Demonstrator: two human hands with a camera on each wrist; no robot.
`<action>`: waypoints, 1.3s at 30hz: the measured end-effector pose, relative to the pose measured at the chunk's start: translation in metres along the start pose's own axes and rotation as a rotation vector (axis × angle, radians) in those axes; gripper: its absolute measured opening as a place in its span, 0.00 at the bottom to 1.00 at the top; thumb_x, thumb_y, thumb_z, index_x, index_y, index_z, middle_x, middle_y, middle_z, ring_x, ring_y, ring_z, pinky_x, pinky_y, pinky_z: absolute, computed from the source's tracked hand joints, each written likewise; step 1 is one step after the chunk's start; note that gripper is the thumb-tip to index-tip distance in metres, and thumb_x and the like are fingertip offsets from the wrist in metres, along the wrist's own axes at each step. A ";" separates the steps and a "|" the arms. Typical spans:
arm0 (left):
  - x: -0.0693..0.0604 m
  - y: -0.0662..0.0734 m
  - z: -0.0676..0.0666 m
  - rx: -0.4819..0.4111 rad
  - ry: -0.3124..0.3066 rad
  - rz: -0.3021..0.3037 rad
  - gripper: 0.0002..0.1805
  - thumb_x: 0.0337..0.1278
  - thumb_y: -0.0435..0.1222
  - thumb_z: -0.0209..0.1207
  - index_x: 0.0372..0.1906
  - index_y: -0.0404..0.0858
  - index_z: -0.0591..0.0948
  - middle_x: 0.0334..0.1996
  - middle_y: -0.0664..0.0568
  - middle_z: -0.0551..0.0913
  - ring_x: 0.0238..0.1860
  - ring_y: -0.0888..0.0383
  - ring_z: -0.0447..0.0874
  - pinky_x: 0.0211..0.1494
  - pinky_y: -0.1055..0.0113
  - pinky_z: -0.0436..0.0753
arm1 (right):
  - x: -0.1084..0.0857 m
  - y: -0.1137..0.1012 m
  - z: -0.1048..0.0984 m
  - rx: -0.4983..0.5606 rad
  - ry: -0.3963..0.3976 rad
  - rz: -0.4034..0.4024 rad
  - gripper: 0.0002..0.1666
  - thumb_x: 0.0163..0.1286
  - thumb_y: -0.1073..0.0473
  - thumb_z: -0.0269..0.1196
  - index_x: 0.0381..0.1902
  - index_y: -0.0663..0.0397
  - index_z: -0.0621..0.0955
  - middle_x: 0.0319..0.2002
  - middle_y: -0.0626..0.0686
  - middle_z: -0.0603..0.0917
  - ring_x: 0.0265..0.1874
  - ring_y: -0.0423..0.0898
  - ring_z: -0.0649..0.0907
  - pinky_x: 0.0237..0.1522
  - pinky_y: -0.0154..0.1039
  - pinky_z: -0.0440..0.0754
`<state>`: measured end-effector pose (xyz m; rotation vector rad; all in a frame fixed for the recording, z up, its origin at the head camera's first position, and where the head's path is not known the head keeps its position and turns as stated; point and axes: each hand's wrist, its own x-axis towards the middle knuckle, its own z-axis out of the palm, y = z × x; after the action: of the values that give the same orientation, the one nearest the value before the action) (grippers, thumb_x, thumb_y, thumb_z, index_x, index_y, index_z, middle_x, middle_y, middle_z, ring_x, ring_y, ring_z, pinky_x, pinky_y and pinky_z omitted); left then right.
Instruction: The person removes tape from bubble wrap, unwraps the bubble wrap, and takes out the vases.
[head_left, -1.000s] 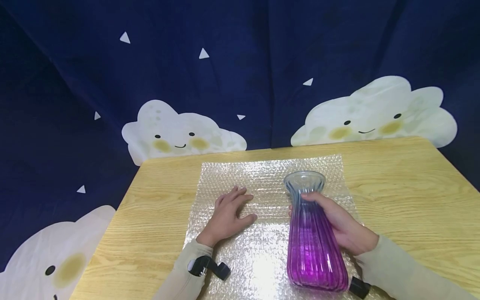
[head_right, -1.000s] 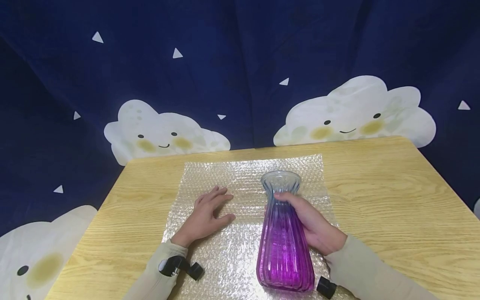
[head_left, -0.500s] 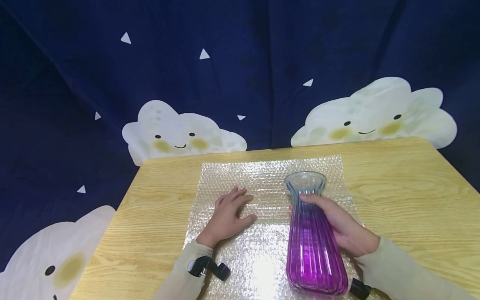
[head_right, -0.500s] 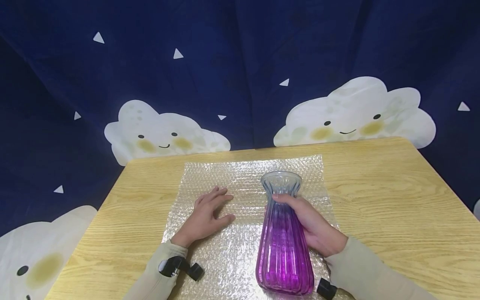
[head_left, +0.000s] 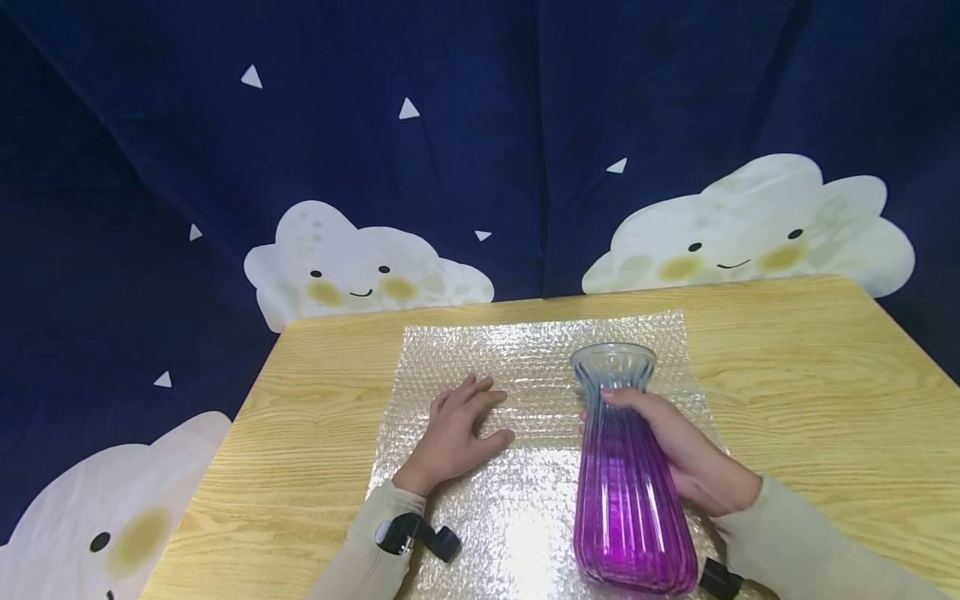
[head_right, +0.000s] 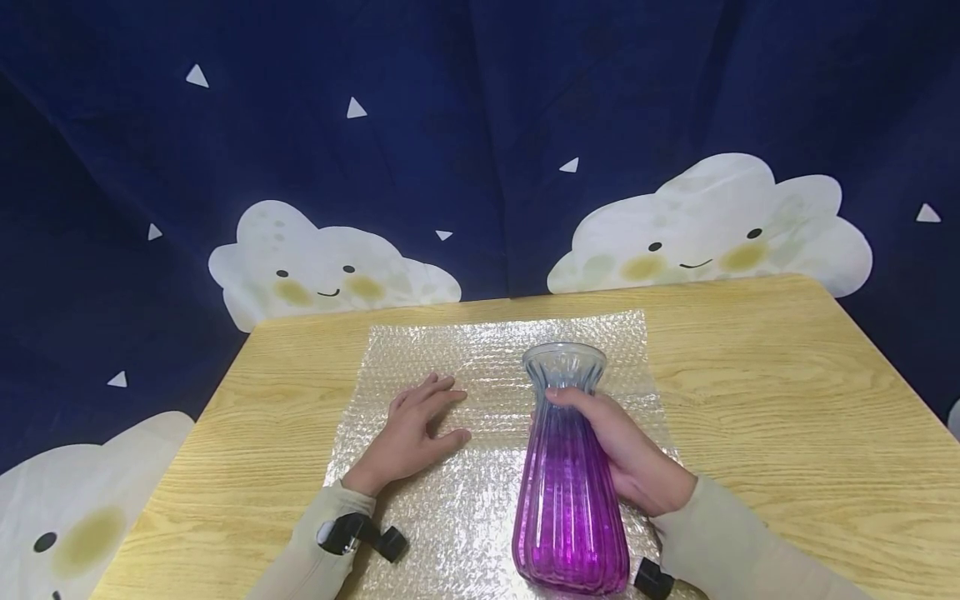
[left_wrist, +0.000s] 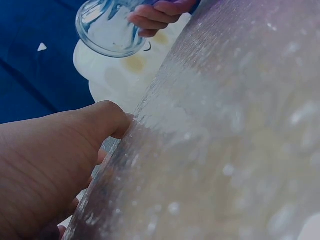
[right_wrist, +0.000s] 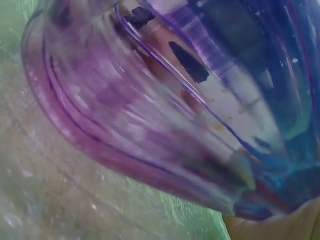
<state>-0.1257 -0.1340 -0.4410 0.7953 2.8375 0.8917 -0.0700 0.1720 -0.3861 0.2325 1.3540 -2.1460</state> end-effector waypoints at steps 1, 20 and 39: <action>0.000 0.000 0.000 -0.001 0.000 0.002 0.35 0.63 0.56 0.63 0.72 0.47 0.76 0.80 0.47 0.66 0.84 0.44 0.54 0.83 0.37 0.49 | 0.000 0.000 0.000 0.000 0.000 -0.005 0.44 0.79 0.46 0.56 0.77 0.51 0.45 0.45 0.48 0.85 0.43 0.43 0.88 0.55 0.46 0.88; 0.000 -0.001 0.000 -0.016 0.001 0.010 0.35 0.63 0.56 0.62 0.71 0.46 0.76 0.79 0.46 0.67 0.84 0.43 0.53 0.83 0.37 0.49 | -0.002 -0.001 0.003 -0.048 -0.012 -0.072 0.45 0.79 0.50 0.54 0.80 0.52 0.43 0.53 0.47 0.84 0.47 0.42 0.86 0.56 0.46 0.87; 0.000 -0.001 -0.001 -0.011 -0.002 0.010 0.35 0.63 0.56 0.63 0.71 0.46 0.76 0.80 0.46 0.66 0.84 0.43 0.53 0.83 0.37 0.49 | -0.007 -0.006 0.004 -0.033 -0.041 -0.111 0.39 0.80 0.52 0.54 0.78 0.52 0.48 0.50 0.49 0.85 0.45 0.44 0.88 0.56 0.49 0.88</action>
<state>-0.1261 -0.1347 -0.4407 0.8089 2.8274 0.9060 -0.0671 0.1729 -0.3770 0.1013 1.4072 -2.2051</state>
